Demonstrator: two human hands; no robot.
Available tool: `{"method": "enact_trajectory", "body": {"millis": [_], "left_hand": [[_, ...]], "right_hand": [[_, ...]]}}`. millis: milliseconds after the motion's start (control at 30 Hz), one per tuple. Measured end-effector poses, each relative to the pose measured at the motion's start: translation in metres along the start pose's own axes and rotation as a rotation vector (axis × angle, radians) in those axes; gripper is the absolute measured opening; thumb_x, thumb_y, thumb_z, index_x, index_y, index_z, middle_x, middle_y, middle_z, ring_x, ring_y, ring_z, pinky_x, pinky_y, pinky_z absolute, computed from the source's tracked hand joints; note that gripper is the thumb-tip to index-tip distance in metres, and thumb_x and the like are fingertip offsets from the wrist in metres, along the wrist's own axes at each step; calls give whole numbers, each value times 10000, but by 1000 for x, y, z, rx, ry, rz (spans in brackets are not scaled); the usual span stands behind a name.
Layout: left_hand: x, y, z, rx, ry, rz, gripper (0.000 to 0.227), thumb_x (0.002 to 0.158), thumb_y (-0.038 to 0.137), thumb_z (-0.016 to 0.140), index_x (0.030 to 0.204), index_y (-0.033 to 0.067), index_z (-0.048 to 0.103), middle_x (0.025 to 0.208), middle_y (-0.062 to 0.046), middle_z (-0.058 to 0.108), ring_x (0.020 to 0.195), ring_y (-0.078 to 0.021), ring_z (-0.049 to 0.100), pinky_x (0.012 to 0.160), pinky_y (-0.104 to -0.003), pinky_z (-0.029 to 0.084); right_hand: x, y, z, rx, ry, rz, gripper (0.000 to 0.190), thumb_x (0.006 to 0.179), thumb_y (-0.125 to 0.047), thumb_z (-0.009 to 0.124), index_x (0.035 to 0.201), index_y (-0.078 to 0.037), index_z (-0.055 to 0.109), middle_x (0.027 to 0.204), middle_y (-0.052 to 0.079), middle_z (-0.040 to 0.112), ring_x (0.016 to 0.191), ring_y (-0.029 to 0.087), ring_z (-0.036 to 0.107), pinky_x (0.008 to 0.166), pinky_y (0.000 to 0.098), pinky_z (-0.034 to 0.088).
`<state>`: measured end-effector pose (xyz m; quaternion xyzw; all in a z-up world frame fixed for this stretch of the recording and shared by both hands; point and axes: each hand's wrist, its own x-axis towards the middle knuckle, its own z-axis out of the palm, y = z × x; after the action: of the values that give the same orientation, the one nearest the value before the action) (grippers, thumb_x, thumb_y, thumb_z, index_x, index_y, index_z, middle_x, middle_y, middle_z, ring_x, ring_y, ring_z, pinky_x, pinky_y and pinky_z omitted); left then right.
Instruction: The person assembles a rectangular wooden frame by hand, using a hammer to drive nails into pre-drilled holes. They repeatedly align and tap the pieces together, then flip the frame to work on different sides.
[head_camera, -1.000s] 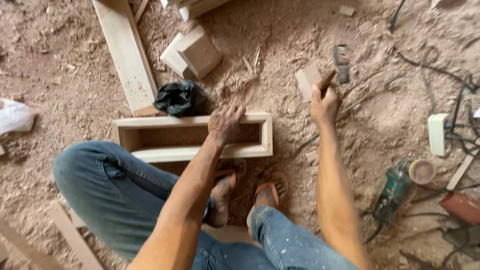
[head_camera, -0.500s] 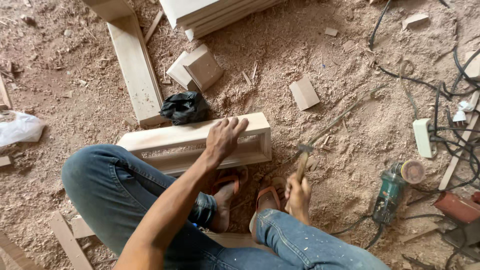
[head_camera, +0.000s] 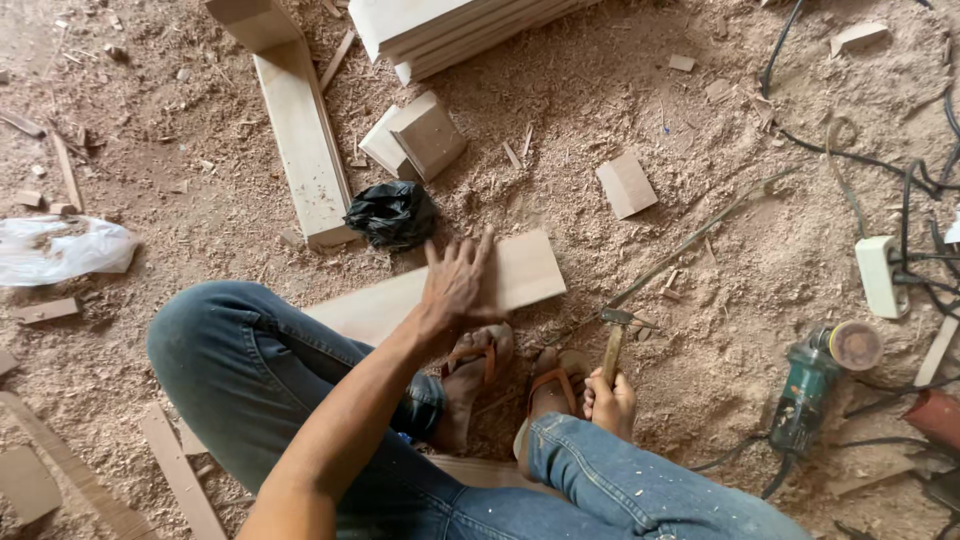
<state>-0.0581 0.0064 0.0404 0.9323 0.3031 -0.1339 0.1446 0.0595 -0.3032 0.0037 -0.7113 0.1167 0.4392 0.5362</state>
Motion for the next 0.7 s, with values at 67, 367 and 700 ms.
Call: {"method": "enact_trajectory", "body": {"millis": [67,367,700], "left_hand": [[0,2,0,-142,-118,-19,1607,392,715,910,1681,174,117,1394,-188,504,1217,-331,517,988,-497,464],[40,-43,1,-277,904,56,592,880,418,731,1364,127,554,1218,-128,654,1139,-259,595,981,-457,480],[60,-172,38,-336,23,-497,152,887,217,666,961,149,780,920,-131,709,816,-326,698,712,-484,561]], "right_hand": [[6,-1,-1,11,-15,-7,69,899,-72,608,953,-64,566,685,16,509,515,97,441,419,268,369],[11,16,-11,37,9,80,89,897,-78,627,963,-72,567,689,18,510,513,82,430,412,256,347],[4,5,-9,-6,11,95,67,925,-74,617,965,-42,574,687,25,502,511,88,430,405,257,341]]}}
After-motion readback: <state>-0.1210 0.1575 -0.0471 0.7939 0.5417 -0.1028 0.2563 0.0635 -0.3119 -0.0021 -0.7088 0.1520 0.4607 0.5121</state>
